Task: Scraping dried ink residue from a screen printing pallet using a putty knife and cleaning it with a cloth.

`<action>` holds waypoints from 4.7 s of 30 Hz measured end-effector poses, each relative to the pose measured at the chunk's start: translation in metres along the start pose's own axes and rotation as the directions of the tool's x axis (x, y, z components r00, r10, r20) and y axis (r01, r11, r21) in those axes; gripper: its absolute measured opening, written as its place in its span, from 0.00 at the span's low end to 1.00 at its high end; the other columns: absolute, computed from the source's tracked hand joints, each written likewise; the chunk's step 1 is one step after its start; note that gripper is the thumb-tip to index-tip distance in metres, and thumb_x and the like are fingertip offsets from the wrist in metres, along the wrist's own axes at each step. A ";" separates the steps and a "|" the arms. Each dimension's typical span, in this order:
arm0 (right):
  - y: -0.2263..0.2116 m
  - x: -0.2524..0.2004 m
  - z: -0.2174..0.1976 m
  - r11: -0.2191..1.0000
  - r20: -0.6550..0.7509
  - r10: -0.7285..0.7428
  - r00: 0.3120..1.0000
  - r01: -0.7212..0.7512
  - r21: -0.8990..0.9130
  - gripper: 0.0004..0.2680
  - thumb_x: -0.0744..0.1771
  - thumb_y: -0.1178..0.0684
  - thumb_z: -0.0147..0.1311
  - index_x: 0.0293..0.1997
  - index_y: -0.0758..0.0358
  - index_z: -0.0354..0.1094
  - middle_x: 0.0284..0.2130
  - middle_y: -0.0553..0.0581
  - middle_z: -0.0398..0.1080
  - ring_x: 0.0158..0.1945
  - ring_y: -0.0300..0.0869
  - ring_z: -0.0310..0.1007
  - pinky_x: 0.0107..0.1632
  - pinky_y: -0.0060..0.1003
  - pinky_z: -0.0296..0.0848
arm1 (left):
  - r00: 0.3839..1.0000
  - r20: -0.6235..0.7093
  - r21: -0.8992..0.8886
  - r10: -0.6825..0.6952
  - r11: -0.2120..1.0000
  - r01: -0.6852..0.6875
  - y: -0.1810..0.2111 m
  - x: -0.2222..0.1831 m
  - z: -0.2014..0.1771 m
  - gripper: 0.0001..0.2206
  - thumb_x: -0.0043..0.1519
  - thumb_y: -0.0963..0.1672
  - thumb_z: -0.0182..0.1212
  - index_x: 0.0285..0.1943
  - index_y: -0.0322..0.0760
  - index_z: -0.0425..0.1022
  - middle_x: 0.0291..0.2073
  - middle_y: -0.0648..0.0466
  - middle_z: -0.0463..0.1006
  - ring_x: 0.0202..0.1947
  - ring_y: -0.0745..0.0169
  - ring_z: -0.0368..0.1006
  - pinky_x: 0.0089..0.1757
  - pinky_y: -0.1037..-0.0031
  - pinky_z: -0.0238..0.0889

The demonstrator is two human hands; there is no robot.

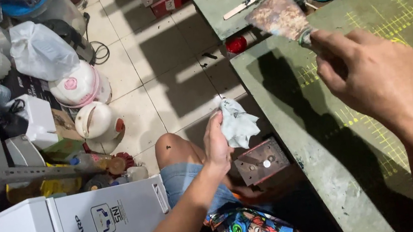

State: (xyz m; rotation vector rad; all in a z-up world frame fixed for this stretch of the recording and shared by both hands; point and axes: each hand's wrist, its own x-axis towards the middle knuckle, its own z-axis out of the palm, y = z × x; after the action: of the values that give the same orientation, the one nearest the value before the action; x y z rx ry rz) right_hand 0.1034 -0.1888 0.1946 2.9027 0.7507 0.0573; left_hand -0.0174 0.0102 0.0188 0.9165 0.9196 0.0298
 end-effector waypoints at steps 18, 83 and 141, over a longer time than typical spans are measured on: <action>0.046 -0.023 0.019 0.840 -0.065 0.177 0.982 -0.117 0.530 0.21 0.72 0.53 0.47 0.75 0.70 0.52 0.59 0.82 0.66 0.57 0.69 0.68 0.56 0.67 0.66 | 0.449 0.890 0.453 0.078 -0.265 -0.851 0.096 -0.046 0.082 0.44 0.57 0.66 0.25 0.75 0.39 0.53 0.55 0.42 0.75 0.55 0.46 0.65 0.57 0.53 0.49; 0.092 -0.018 0.057 0.986 -0.187 0.164 0.969 -0.162 0.030 0.15 0.71 0.40 0.55 0.64 0.48 0.67 0.47 0.58 0.74 0.45 0.49 0.76 0.43 0.51 0.80 | 0.315 0.948 0.300 0.043 -0.443 -0.845 0.174 0.027 0.111 0.11 0.67 0.43 0.53 0.51 0.42 0.82 0.44 0.55 0.85 0.44 0.55 0.78 0.45 0.57 0.70; 0.161 -0.004 0.136 0.877 -0.547 0.089 0.832 -0.326 -0.353 0.10 0.74 0.46 0.55 0.64 0.35 0.76 0.46 0.52 0.76 0.47 0.45 0.73 0.48 0.40 0.63 | 0.335 0.839 0.018 0.428 0.595 -0.804 0.195 0.124 0.134 0.54 0.50 0.73 0.20 0.81 0.45 0.22 0.81 0.45 0.26 0.82 0.47 0.19 0.72 0.47 0.13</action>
State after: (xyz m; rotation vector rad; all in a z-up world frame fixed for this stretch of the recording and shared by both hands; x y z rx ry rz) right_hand 0.1871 -0.3472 0.0842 2.5168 0.3887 0.9422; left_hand 0.2209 0.0930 0.1065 1.5236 -0.3651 0.1047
